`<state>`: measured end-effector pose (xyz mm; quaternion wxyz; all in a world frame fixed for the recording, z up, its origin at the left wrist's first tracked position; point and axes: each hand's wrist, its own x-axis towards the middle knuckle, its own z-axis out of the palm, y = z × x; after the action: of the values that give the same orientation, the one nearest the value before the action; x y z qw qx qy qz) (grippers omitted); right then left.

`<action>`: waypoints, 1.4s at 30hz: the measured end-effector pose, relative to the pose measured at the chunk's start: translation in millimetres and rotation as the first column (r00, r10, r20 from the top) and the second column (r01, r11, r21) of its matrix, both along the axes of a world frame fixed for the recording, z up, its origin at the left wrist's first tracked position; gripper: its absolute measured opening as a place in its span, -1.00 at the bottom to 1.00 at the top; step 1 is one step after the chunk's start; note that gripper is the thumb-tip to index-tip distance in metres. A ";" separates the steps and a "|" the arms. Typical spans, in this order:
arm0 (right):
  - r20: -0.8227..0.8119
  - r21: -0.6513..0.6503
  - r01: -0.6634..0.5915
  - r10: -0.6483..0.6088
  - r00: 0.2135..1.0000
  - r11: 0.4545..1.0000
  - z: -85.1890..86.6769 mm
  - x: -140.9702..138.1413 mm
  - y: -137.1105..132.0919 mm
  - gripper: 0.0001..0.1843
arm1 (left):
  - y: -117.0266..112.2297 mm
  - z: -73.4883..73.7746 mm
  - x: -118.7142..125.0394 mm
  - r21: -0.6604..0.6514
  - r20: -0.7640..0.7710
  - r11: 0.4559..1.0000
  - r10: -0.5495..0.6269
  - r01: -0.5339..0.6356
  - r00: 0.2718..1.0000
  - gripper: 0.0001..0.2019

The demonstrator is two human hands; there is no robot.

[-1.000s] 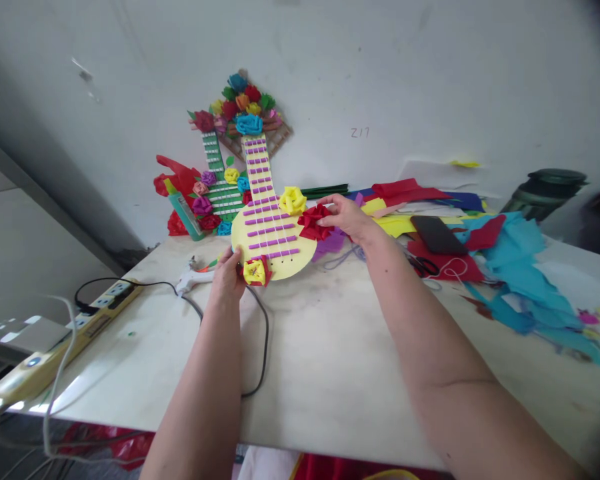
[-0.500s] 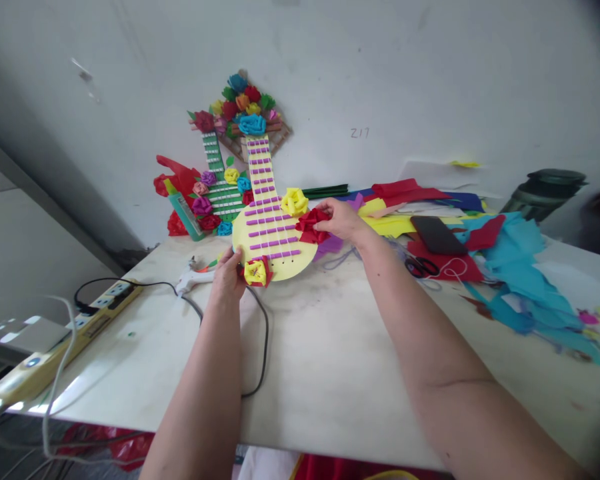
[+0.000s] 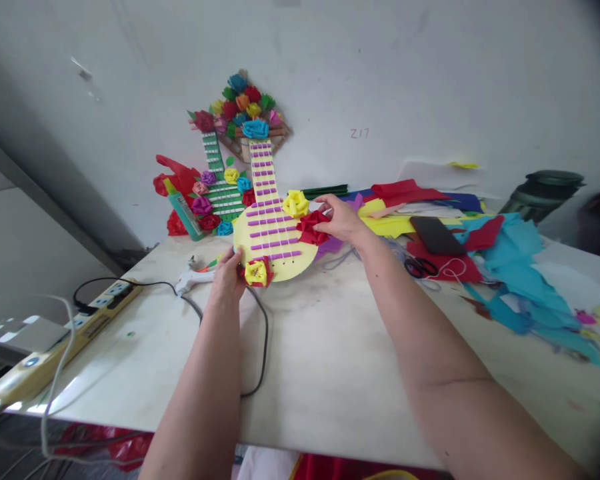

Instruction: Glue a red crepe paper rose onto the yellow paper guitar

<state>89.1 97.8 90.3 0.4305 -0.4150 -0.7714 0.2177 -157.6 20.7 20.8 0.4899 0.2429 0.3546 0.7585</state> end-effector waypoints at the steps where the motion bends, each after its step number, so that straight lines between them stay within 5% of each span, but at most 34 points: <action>1: 0.002 0.019 -0.008 0.008 1.000 1.000 -0.4 0.0 0.5 -0.38 | -0.1 0.0 0.0 0.001 -0.002 1.000 -0.001 0.001 1.000 -0.79; 5: -0.026 0.033 -0.029 0.030 0.999 0.999 1.3 -0.4 -2.0 -0.36 | -1.0 1.1 0.8 -0.018 0.000 1.000 0.016 -0.016 1.000 -0.79; 11: -0.223 -0.137 -0.136 0.104 0.969 0.981 8.5 2.3 -13.4 -0.41 | -0.7 0.8 0.2 -0.032 -0.014 0.999 0.006 -0.006 1.000 -0.79; 17: -0.348 -0.217 -0.055 -0.025 0.937 0.975 5.0 14.2 -3.4 -0.46 | 1.7 -0.7 -0.3 -0.039 0.004 0.998 0.046 -0.046 0.999 -0.81; 24: -0.325 -0.418 -0.105 -0.041 0.945 0.902 2.4 14.5 -4.7 -0.43 | 1.2 -0.6 -0.7 0.009 0.000 0.996 0.088 -0.088 0.996 -0.81; 31: -0.328 -0.442 -0.184 0.033 0.944 0.878 -4.7 2.4 -1.3 -0.73 | 2.0 -1.9 -1.2 0.041 -0.071 0.997 0.065 -0.063 0.995 -0.79; 42: -0.452 -0.460 -0.262 0.031 0.892 0.848 -10.8 -0.2 0.5 -0.76 | 2.0 -0.8 2.5 0.026 -0.095 0.999 0.046 -0.044 0.994 -0.77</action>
<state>88.9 98.4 79.4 0.4456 -0.3940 -0.6027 0.5320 -155.1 22.7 20.0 0.4520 0.2768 0.3741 0.7610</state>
